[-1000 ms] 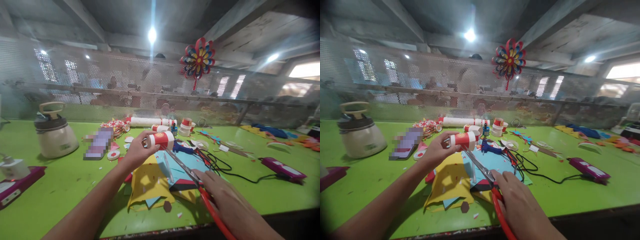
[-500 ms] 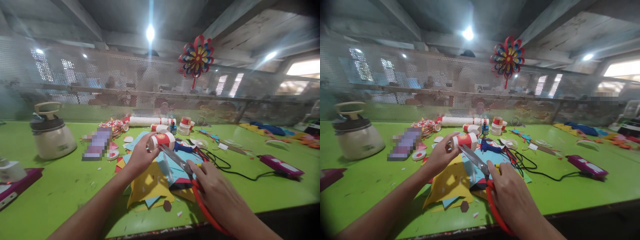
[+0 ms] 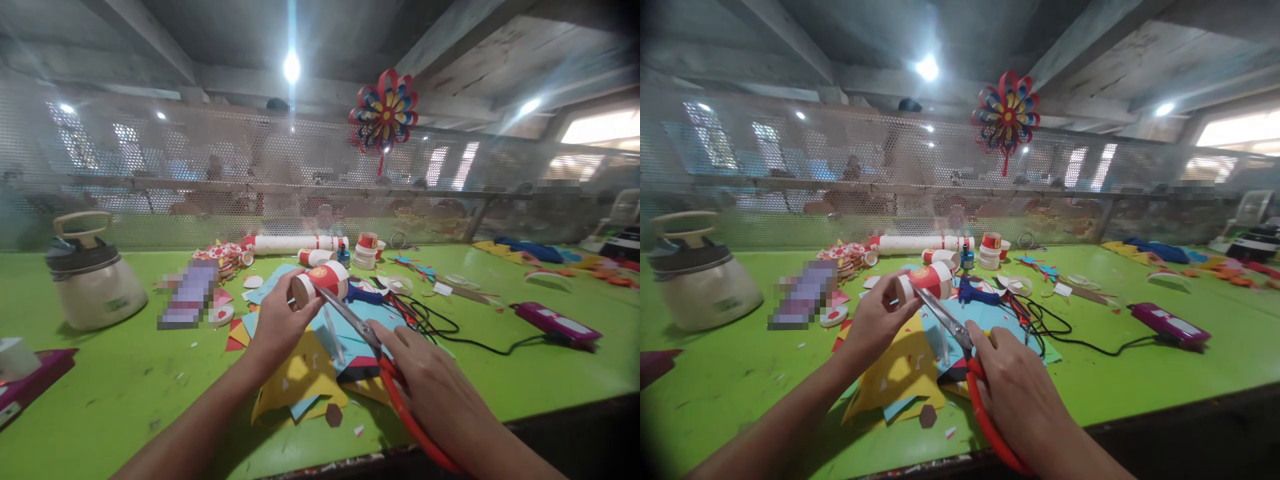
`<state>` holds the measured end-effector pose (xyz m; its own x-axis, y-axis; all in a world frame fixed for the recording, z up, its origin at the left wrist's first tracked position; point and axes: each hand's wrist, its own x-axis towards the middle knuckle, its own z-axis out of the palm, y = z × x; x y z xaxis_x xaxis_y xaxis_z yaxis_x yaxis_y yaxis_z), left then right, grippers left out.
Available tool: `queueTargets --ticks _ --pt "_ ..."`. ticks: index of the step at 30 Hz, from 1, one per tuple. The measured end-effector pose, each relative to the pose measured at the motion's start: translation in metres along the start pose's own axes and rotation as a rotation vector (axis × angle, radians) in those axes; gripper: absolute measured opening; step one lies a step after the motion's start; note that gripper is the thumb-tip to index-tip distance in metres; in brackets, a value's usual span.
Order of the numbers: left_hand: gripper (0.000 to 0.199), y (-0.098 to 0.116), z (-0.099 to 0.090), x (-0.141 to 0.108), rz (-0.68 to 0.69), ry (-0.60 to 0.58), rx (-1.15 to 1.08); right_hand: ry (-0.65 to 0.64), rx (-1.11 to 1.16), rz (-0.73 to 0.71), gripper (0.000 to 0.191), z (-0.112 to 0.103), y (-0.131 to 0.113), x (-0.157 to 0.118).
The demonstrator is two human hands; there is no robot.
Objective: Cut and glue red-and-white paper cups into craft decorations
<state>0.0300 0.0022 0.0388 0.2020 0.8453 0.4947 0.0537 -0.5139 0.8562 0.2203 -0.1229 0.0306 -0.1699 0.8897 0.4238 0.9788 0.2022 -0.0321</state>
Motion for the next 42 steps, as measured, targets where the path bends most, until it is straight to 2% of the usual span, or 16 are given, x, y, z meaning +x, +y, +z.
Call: queueTargets --ticks 4,9,15,23,27,32,36,42 --pt "0.055 0.007 0.001 -0.004 0.033 0.008 -0.064 0.014 0.031 -0.002 0.050 -0.001 0.002 0.000" --pt "0.044 0.016 0.001 -0.008 0.101 -0.011 -0.116 0.043 0.107 0.003 0.044 -0.001 0.004 -0.001" --pt "0.046 0.013 0.002 -0.009 0.107 -0.013 -0.243 0.064 0.215 0.005 0.041 0.000 0.001 -0.005" --pt "0.044 0.011 0.002 -0.011 0.140 -0.017 -0.269 -0.040 0.432 0.059 0.037 -0.007 -0.004 -0.006" --pt "0.043 0.011 0.002 -0.011 0.155 -0.023 -0.255 -0.054 0.506 0.030 0.032 -0.014 -0.007 -0.001" --pt "0.044 0.010 -0.001 -0.009 0.153 -0.028 -0.237 -0.026 0.570 -0.020 0.028 -0.012 -0.009 0.003" --pt "0.043 0.011 0.000 -0.011 0.140 -0.032 -0.258 0.003 0.539 -0.043 0.018 -0.006 -0.009 0.002" --pt "0.043 0.016 0.001 -0.008 0.044 -0.055 -0.340 0.043 0.487 -0.039 0.024 -0.007 -0.010 0.000"
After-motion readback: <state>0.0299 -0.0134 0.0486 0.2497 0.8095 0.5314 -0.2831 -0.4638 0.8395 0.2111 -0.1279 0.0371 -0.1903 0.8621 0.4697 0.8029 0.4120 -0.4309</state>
